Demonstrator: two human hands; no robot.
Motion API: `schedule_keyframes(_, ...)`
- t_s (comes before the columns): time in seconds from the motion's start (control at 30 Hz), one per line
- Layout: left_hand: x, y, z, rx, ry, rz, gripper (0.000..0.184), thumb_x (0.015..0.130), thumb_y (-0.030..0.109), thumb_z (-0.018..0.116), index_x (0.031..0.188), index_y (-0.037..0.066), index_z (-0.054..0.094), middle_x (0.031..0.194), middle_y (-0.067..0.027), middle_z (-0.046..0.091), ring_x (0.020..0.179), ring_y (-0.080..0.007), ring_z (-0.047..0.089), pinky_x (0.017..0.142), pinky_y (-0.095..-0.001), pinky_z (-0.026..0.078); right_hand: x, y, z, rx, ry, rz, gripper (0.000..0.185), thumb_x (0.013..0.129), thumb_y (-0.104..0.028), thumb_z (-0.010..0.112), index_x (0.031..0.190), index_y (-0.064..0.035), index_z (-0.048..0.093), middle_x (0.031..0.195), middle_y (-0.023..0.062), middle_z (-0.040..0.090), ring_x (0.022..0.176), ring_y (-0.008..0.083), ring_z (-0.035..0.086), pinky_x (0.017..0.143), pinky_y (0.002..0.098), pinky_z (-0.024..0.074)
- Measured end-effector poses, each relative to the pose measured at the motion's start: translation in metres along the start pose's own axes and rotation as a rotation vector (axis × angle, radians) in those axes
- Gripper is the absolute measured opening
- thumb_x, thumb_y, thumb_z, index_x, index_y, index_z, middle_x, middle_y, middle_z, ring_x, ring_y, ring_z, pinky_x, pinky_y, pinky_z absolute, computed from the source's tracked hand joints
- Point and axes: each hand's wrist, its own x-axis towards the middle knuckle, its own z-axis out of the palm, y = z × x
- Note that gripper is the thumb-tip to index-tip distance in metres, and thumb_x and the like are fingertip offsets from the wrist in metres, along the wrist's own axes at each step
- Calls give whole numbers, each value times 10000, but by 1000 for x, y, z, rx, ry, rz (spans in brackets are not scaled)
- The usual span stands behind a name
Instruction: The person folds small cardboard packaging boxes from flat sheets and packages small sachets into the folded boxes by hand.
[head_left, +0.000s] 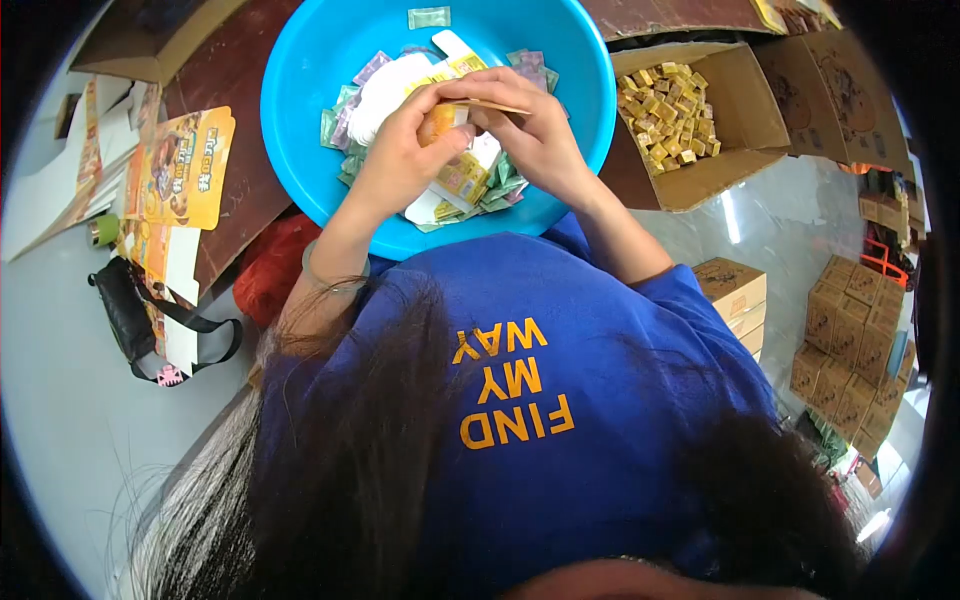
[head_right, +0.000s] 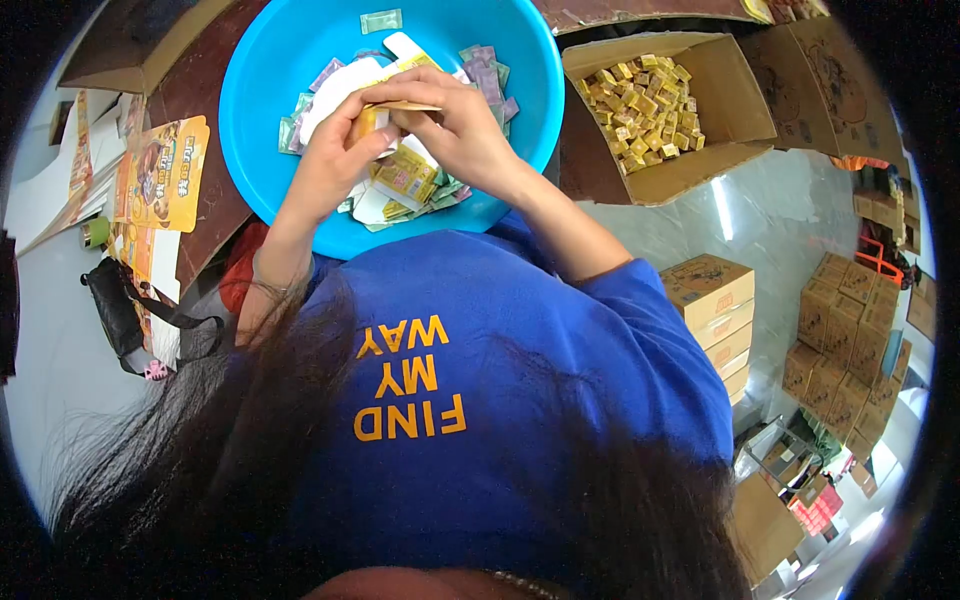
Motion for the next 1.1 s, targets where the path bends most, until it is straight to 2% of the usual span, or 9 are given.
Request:
schedule_keyframes(0.13, 1, -9, -5, -123, -11, -62, 425, 954, 149, 599, 1350, 9, 530, 1126, -117, 620, 899, -180, 638, 751, -229, 523, -8, -10, -2, 28, -30, -108, 343, 885, -50, 655, 1223, -94, 703, 1169, 85, 631, 940, 207, 567, 829, 327, 473)
schedule_keyframes(0.27, 3, -12, 5, -511, 34, -183, 406, 965, 88, 558, 1364, 27, 516, 1168, -113, 610, 966, -171, 622, 805, -234, 511, -16, 4, 6, -427, 41, -198, 353, 928, -142, 663, 1278, -93, 676, 1252, 74, 622, 1081, 233, 566, 942, 372, 449)
schedule_keyframes(0.3, 2, -11, 5, -511, 35, -184, 406, 965, 88, 558, 1364, 27, 516, 1168, -113, 610, 966, -171, 622, 805, -234, 511, -15, 6, 5, -426, 42, -197, 353, 928, -142, 663, 1278, -93, 676, 1252, 74, 622, 1081, 233, 566, 942, 372, 449)
schedule_keyframes(0.43, -9, 4, 3, -896, -182, -108, 424, 974, 54, 555, 1392, 27, 482, 1217, -101, 592, 1049, -159, 589, 897, -265, 495, -5, 11, -5, -388, -1, -279, 393, 869, -175, 716, 1254, -99, 692, 1287, 81, 624, 1093, 244, 572, 982, 390, 438)
schedule_keyframes(0.63, -20, -13, -1, -892, -213, -122, 466, 975, 56, 581, 1420, 27, 445, 1262, -98, 574, 1113, -158, 558, 969, -290, 469, -8, 0, -11, -629, -77, -484, 398, 828, -130, 735, 1224, -97, 706, 1294, 77, 627, 1119, 236, 573, 994, 384, 440)
schedule_keyframes(0.8, -20, -7, 5, -925, -202, -168, 483, 973, 78, 610, 1424, 28, 442, 1249, -110, 577, 1108, -162, 564, 975, -299, 476, -26, 14, -4, -660, 78, -594, 373, 802, -107, 747, 1174, -99, 729, 1296, 95, 629, 1134, 231, 576, 999, 383, 443)
schedule_keyframes(0.93, -23, -1, 4, -980, -148, -180, 480, 980, 78, 593, 1428, 17, 433, 1288, -133, 564, 1124, -187, 570, 971, -308, 491, -18, 13, 15, -208, 136, -363, 415, 789, -81, 756, 1200, -87, 695, 1295, 116, 621, 1133, 233, 586, 1019, 398, 447)
schedule_keyframes(0.97, -24, 1, 1, -976, -158, -186, 480, 980, 78, 593, 1428, 17, 433, 1288, -133, 564, 1124, -187, 570, 971, -308, 491, -17, 11, 17, -214, 146, -361, 415, 789, -81, 756, 1200, -87, 695, 1295, 116, 621, 1133, 233, 586, 1019, 398, 447)
schedule_keyframes(1.1, -27, 3, -15, -190, -129, -110, 486, 982, 88, 581, 1432, -1, 424, 1302, -149, 567, 1116, -210, 585, 958, -324, 511, -14, -2, 14, -89, 13, -121, 474, 775, -110, 788, 1226, -81, 648, 1184, 102, 646, 1095, 229, 594, 983, 399, 464)
